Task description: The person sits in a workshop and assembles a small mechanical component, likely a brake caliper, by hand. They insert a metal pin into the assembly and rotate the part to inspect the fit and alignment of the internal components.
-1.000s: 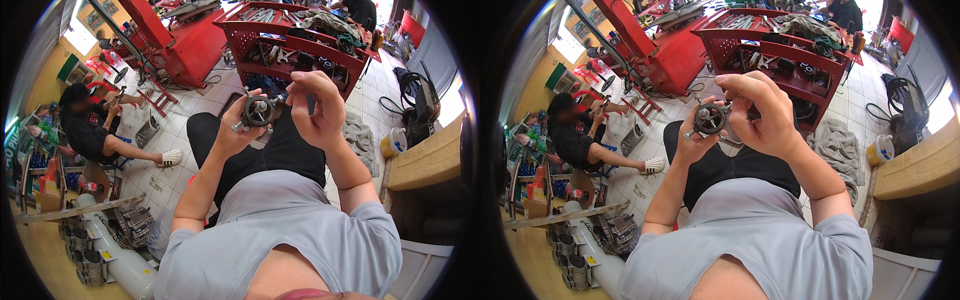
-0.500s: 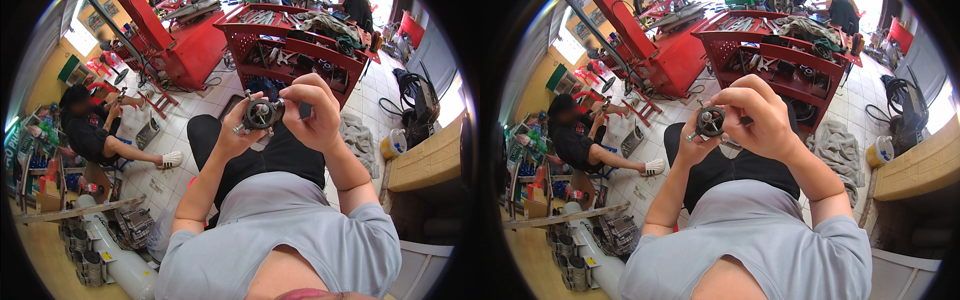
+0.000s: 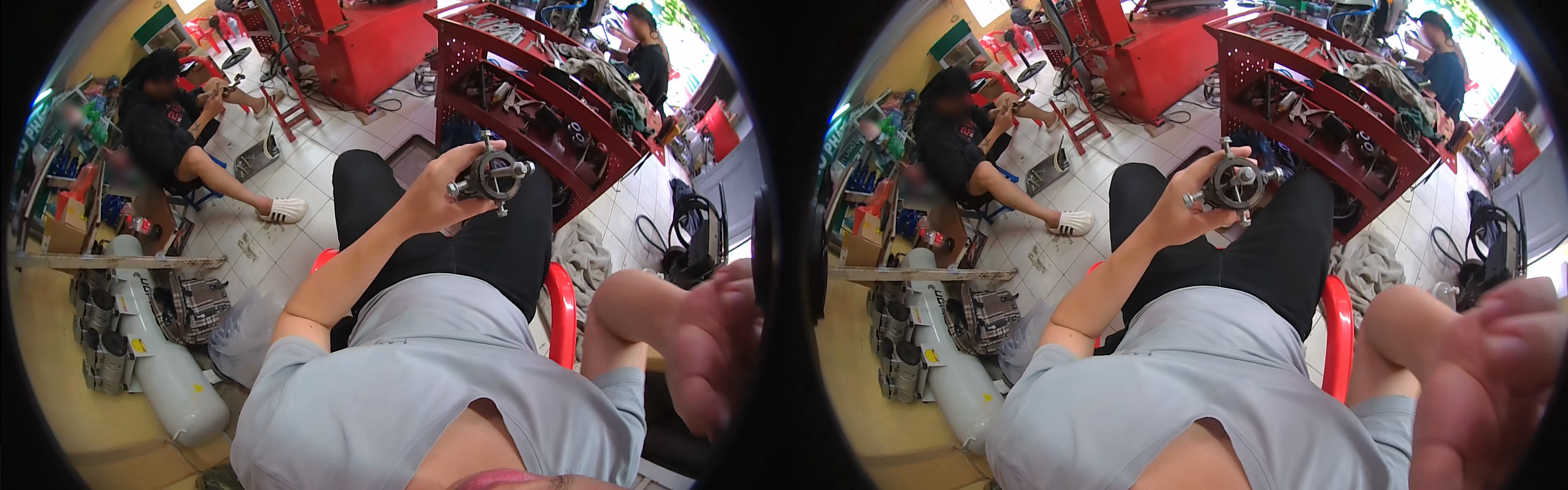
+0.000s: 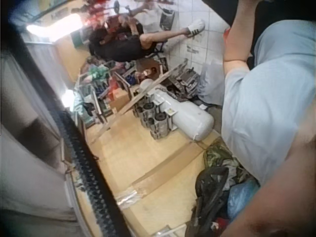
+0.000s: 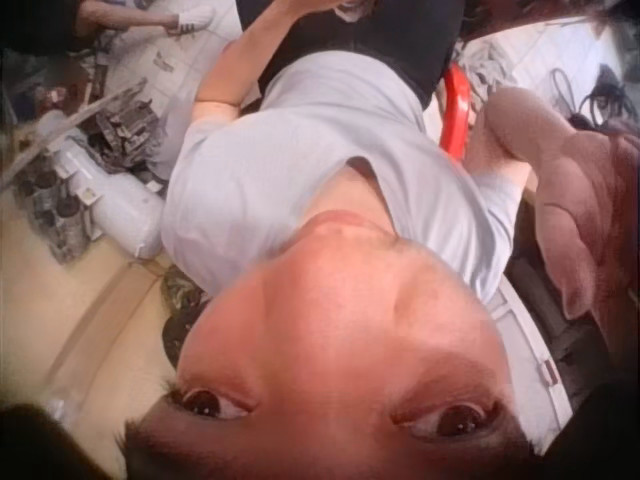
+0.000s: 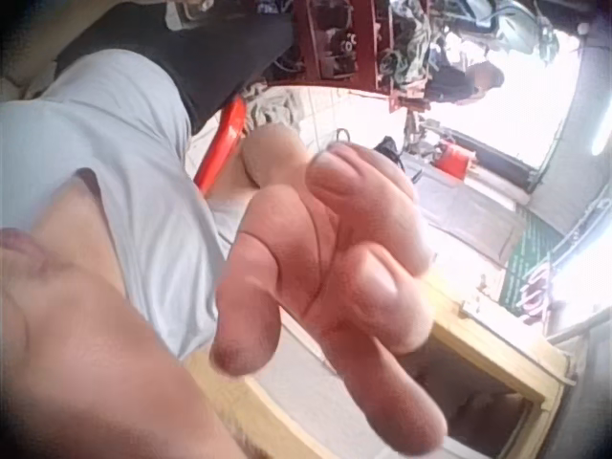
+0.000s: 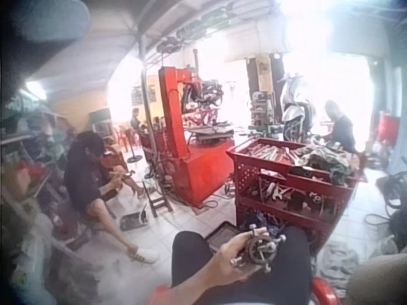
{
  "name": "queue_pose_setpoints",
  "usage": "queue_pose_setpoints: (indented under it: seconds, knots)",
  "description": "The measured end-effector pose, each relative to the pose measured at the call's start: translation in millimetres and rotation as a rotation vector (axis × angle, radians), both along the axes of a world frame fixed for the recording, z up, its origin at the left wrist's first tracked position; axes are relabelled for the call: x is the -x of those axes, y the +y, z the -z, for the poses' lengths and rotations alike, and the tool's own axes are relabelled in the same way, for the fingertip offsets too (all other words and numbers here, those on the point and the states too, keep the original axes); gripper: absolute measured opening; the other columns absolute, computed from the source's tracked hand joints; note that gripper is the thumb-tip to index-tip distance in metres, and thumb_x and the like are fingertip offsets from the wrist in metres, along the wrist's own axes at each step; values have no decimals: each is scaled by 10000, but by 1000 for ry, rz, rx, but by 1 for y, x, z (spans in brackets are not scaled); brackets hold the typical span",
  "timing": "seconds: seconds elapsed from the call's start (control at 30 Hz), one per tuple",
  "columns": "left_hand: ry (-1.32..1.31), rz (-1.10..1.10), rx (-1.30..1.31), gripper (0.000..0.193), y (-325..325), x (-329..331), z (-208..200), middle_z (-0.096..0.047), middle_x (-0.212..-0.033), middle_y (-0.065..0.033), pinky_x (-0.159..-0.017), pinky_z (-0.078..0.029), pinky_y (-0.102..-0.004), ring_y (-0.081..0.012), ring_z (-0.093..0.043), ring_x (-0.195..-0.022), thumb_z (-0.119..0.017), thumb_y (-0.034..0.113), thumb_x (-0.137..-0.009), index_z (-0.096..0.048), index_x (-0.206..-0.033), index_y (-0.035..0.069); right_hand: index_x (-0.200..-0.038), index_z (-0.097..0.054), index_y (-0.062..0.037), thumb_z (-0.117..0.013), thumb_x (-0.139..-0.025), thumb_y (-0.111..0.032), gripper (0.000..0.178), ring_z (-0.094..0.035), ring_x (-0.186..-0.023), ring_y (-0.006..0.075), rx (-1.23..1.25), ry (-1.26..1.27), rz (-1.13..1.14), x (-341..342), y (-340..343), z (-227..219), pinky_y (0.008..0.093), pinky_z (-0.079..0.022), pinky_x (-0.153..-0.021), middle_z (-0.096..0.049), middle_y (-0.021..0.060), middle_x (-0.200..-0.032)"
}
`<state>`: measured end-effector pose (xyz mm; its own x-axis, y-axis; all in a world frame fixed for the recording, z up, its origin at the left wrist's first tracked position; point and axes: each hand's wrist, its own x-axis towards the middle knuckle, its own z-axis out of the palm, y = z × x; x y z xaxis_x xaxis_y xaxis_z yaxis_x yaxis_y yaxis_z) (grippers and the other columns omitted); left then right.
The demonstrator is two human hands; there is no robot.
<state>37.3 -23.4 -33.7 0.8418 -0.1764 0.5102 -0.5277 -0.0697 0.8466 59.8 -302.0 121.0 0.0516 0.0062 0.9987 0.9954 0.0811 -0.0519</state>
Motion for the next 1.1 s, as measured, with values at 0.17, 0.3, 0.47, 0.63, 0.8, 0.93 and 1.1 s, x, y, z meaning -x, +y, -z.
queue_pose_setpoints:
  seconds: [0.17,0.3,0.47,0.63,0.8,0.93,1.1]
  knots:
    - [-142,-53,-87,790,7,6,-2,-585,-1360,-106,-1084,-414,-334,-168,-547,-1257,-781,9,-751,-435,-1461,-3,-1151,-622,-32,-686,-843,-10,315,-595,-711,168,47,9,129,-10,-23,-30,282,-489,-611,-627,92,-902]
    - [-57,-3,-88,783,5,3,-1,-589,-1341,-114,-1087,-403,-337,-173,-541,-1260,-820,126,-798,-429,-1463,-7,-1149,-628,-34,-689,-830,-8,326,-595,-714,174,47,17,311,-14,-61,-35,289,-488,-614,-627,92,-897]
    - [-230,-93,-185,707,15,12,2,-551,-1379,-145,-1117,-385,-378,-229,-539,-1293,-799,119,-842,-443,-1443,2,-1146,-636,-36,-693,-813,-6,339,-595,-717,180,9,25,436,-34,-95,-36,298,-487,-617,-627,91,-892]
    - [-96,72,1,748,-3,-1,-3,-533,-1418,-151,-1125,-391,-387,-203,-523,-1309,-792,31,-813,-411,-1455,4,-1143,-644,-38,-697,-797,-4,352,-595,-720,187,39,51,580,-45,-131,-64,306,-487,-621,-627,90,-886]
    - [-141,-100,-211,778,31,-1,-24,-588,-1370,-117,-1091,-416,-365,-188,-574,-1249,-817,60,-786,-429,-1458,1,-1141,-651,-41,-701,-781,-2,366,-595,-723,193,66,79,510,-76,-100,-57,315,-486,-624,-628,90,-881]
    - [-148,-74,-120,765,19,2,-21,-596,-1356,-110,-1117,-380,-374,-191,-540,-1300,-815,88,-804,-430,-1458,-5,-1139,-658,-43,-704,-768,-1,376,-595,-725,198,77,99,525,-71,-98,-63,322,-486,-627,-628,89,-876]
    - [-95,-62,-111,757,15,6,6,-576,-1386,-110,-1100,-406,-339,-179,-546,-1285,-777,19,-801,-417,-1467,-1,-1136,-665,-45,-708,-751,1,390,-595,-728,205,138,106,520,-49,-95,-57,330,-485,-631,-628,88,-871]
